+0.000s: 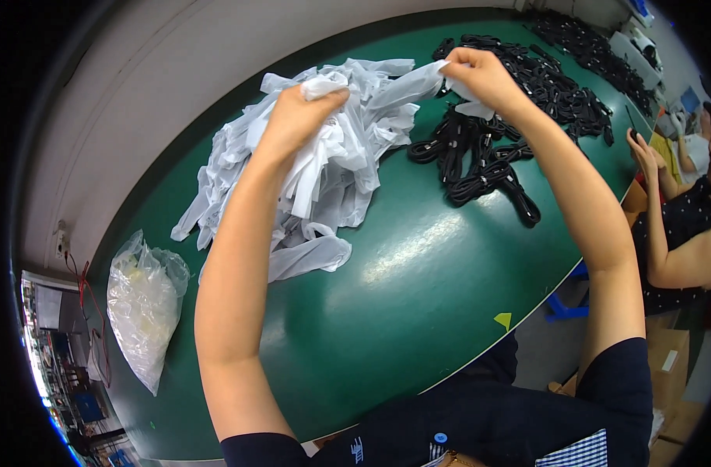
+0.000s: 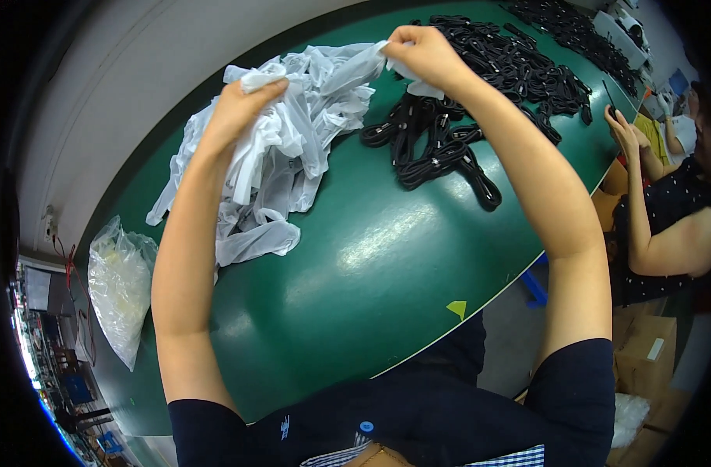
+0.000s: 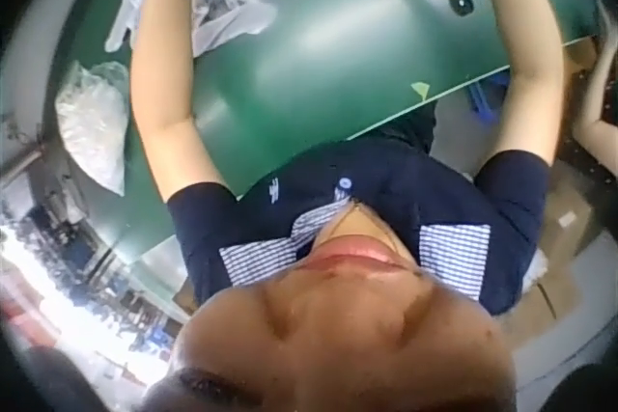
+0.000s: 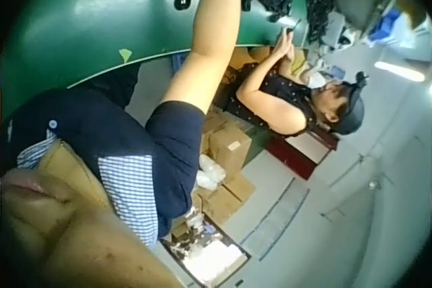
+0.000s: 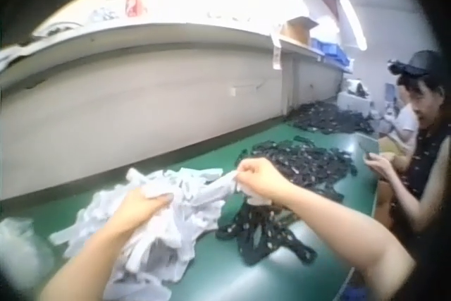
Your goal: Unpacking bundled black cables from white protective sleeves and organizing them on a factory workbench.
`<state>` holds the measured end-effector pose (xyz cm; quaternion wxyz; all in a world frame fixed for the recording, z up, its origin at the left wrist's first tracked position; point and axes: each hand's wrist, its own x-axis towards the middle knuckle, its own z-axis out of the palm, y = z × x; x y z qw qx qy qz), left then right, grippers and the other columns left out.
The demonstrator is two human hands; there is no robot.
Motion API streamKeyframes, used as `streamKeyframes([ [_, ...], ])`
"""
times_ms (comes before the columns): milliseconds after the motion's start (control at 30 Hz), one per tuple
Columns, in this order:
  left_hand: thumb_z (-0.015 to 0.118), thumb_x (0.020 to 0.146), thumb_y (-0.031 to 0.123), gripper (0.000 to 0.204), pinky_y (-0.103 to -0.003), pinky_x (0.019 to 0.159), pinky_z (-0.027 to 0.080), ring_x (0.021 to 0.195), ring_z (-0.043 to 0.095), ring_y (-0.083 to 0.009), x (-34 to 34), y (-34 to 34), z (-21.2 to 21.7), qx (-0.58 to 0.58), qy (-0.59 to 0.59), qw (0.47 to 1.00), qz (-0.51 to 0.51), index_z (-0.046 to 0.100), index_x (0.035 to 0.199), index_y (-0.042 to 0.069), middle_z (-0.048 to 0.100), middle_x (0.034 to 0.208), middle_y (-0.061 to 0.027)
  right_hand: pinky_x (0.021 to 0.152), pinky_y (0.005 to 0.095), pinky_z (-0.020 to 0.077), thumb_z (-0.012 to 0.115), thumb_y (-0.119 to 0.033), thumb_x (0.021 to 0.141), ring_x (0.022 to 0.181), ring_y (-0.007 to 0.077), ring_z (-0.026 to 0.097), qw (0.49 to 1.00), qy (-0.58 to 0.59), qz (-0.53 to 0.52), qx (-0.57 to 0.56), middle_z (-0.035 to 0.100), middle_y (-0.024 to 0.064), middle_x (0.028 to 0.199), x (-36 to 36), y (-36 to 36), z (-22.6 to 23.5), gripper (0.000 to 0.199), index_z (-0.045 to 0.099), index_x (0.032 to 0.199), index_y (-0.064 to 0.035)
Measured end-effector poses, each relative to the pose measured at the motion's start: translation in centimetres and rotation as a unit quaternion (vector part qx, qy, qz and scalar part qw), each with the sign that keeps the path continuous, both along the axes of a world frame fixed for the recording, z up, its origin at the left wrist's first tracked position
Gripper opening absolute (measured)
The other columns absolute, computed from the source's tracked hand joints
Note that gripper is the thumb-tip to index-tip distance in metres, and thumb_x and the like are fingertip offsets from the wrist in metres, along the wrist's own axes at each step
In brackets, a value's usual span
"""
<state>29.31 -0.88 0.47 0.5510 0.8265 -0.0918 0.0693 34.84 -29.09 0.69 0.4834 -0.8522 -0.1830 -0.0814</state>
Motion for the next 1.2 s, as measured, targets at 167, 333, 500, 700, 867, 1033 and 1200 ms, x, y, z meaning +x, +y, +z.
streamKeyframes([
  [167, 0.073, 0.073, 0.026, 0.038, -0.029, 0.072, 0.047, 0.081, 0.061, -0.016, -3.4, -1.7, 5.2, -0.152, 0.053, 0.987, -0.005, 0.065, 0.097, -0.002, 0.065, 0.09, -0.0089, 0.055, 0.0206, 0.033, 0.06, -0.022, 0.084, 0.061, 0.0029, 0.042, 0.997, 0.037, -0.014, 0.062, 0.05, -0.0069, 0.066, -0.2, -2.4, 2.5, 0.017, 0.058, 0.073, -0.0094],
  [333, 0.07, 0.074, 0.031, 0.044, -0.029, 0.08, 0.044, 0.089, 0.059, -0.0175, -4.7, -2.9, 5.8, -0.137, 0.053, 0.989, -0.012, 0.061, 0.101, -0.004, 0.061, 0.095, -0.0086, 0.052, 0.0216, 0.0335, 0.06, -0.024, 0.084, 0.06, 0.0037, 0.044, 0.992, 0.074, -0.046, 0.095, 0.051, -0.0055, 0.065, -0.6, -3.8, 3.7, 0.018, 0.059, 0.073, -0.0102],
  [500, 0.072, 0.078, 0.031, 0.043, -0.029, 0.083, 0.044, 0.092, 0.059, -0.016, -5.1, -4.3, 5.2, -0.15, 0.025, 0.987, -0.052, 0.065, 0.105, -0.001, 0.063, 0.098, -0.0078, 0.049, 0.0221, 0.0322, 0.058, -0.025, 0.086, 0.056, 0.004, 0.043, 0.992, 0.079, -0.02, 0.097, 0.06, -0.0013, 0.075, -0.1, -5.5, 4.0, 0.017, 0.061, 0.079, -0.0097],
  [700, 0.073, 0.081, 0.025, 0.039, -0.025, 0.075, 0.048, 0.083, 0.062, -0.0113, -5.1, -8.6, 2.0, -0.12, 0.018, 0.99, -0.076, 0.064, 0.11, 0.001, 0.067, 0.093, -0.0039, 0.059, 0.0237, 0.0439, 0.057, -0.029, 0.089, 0.067, 0.0093, 0.057, 0.925, 0.191, 0.109, 0.311, 0.066, 0.0042, 0.084, -4.0, -3.2, 5.6, 0.022, 0.06, 0.09, -0.0073],
  [867, 0.073, 0.081, 0.022, 0.035, -0.025, 0.069, 0.048, 0.077, 0.06, -0.0096, -5.4, -11.6, 2.8, -0.099, -0.122, 0.984, -0.088, 0.064, 0.105, -0.001, 0.067, 0.085, -0.0067, 0.036, 0.0189, 0.0297, 0.05, -0.027, 0.093, 0.045, 0.0057, 0.044, 0.879, 0.266, 0.163, 0.361, 0.068, 0.0111, 0.093, -6.5, -1.1, 6.1, 0.026, 0.061, 0.091, -0.0036],
  [1033, 0.069, 0.083, 0.018, 0.02, -0.026, 0.061, 0.045, 0.068, 0.057, -0.0077, -3.7, -13.1, 3.2, -0.125, -0.103, 0.981, -0.103, 0.067, 0.088, -0.001, 0.065, 0.073, -0.0025, 0.041, 0.0181, 0.0301, 0.059, -0.026, 0.091, 0.051, 0.0011, 0.043, 0.948, 0.177, 0.061, 0.257, 0.053, -0.0063, 0.067, -7.3, -1.5, 6.2, 0.015, 0.061, 0.085, -0.0119],
  [1200, 0.069, 0.082, 0.018, 0.021, -0.025, 0.062, 0.045, 0.07, 0.056, -0.0071, -1.0, -13.8, 3.9, -0.092, -0.066, 0.988, -0.102, 0.067, 0.089, -0.001, 0.065, 0.076, -0.001, 0.045, 0.0185, 0.0333, 0.06, -0.03, 0.09, 0.056, 0.0012, 0.047, 0.964, 0.132, 0.037, 0.226, 0.058, -0.0055, 0.076, -6.4, -3.3, 5.3, 0.021, 0.066, 0.093, -0.0094],
])
